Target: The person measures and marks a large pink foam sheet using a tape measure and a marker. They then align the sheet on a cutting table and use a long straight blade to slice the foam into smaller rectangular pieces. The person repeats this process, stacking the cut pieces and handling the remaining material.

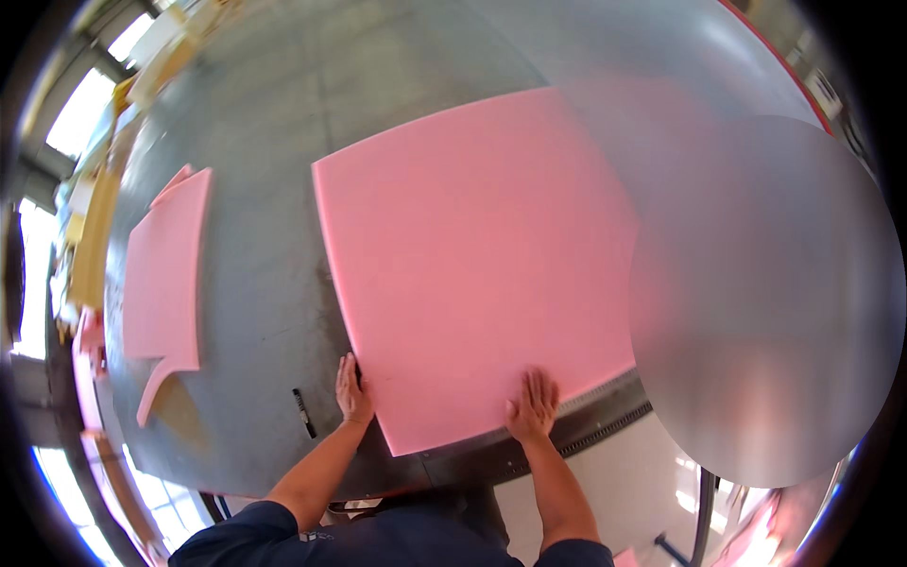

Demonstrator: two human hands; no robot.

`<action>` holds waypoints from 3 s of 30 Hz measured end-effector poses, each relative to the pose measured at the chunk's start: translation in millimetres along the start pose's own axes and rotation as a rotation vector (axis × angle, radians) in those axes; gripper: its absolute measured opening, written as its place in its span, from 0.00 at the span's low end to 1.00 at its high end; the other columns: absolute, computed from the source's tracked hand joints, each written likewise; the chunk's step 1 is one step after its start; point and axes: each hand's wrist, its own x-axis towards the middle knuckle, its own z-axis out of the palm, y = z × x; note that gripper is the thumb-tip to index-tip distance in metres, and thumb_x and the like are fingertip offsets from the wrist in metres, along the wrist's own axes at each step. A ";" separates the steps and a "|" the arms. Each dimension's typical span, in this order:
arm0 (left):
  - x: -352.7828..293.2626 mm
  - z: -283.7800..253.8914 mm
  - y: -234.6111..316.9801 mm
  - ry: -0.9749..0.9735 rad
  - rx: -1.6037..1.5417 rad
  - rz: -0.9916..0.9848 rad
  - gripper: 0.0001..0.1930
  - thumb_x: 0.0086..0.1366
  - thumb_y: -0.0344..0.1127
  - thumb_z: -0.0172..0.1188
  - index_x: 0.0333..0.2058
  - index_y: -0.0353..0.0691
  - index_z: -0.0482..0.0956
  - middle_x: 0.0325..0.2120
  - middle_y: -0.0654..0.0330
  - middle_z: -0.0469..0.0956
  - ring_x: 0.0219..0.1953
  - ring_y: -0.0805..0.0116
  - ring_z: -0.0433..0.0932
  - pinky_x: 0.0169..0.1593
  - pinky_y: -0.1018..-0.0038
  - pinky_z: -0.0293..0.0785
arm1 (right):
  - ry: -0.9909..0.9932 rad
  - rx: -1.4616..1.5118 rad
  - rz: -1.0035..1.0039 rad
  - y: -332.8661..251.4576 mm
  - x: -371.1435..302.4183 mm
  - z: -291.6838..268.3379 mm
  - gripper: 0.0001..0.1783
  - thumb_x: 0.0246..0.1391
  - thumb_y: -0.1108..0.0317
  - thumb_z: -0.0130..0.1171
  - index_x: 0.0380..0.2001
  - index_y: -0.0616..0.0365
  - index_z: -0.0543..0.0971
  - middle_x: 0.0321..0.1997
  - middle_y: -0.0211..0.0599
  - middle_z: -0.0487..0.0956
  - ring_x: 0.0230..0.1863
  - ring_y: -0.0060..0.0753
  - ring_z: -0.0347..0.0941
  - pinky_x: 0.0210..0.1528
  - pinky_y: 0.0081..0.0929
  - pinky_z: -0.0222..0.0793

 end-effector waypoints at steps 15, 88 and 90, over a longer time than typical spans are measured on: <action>5.3 -27.7 7.8 0.011 -0.073 0.066 0.27 0.72 0.45 0.46 0.62 0.34 0.70 0.65 0.48 0.67 0.70 0.46 0.62 0.70 0.51 0.55 | 0.058 -0.096 -0.086 -5.3 0.6 7.6 0.38 0.55 0.53 0.52 0.67 0.63 0.66 0.73 0.51 0.62 0.75 0.61 0.52 0.75 0.62 0.40; -26.0 1.1 4.2 0.215 0.050 0.114 0.22 0.70 0.38 0.49 0.60 0.36 0.74 0.61 0.54 0.74 0.67 0.54 0.66 0.70 0.57 0.58 | 0.157 -0.060 -0.168 10.2 -10.5 1.4 0.41 0.55 0.48 0.54 0.67 0.61 0.65 0.73 0.48 0.63 0.75 0.57 0.54 0.74 0.62 0.45; -26.5 4.7 1.3 0.218 0.027 0.103 0.23 0.71 0.39 0.49 0.61 0.36 0.73 0.62 0.53 0.73 0.68 0.52 0.66 0.70 0.55 0.58 | 0.155 -0.058 -0.170 10.9 -9.9 0.6 0.41 0.55 0.48 0.54 0.67 0.61 0.65 0.73 0.48 0.64 0.75 0.57 0.54 0.73 0.62 0.45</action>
